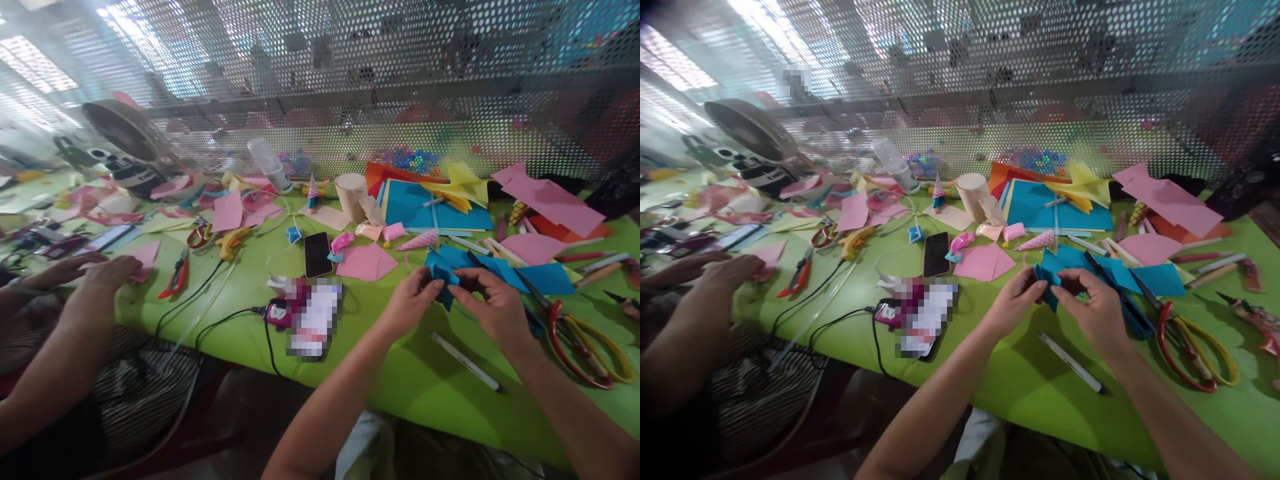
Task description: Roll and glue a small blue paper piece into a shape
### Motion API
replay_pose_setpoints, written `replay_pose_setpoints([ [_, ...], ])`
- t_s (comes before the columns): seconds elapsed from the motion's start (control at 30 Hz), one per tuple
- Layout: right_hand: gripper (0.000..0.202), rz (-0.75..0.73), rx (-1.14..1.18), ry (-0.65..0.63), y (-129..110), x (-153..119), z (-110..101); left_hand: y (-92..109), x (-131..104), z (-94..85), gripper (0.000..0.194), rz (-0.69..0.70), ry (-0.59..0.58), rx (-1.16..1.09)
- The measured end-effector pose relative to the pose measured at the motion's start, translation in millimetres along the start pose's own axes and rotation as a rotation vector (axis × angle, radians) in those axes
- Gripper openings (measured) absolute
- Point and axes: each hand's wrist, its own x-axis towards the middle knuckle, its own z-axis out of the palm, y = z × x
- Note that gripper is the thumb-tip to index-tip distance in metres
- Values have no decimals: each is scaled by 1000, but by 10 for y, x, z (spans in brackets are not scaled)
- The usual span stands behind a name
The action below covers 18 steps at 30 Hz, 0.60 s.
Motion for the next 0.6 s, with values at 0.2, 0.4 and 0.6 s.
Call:
replay_pose_setpoints([
  [0.2,32,35,53,-20,5,2,52,-32,4,26,52,-19,52,-56],
  [0.4,39,121,186,-124,-26,33,75,-21,-28,56,52,55,111,-12],
  [0.6,32,82,116,-140,-24,26,99,-32,-31,89,48,68,140,14],
])
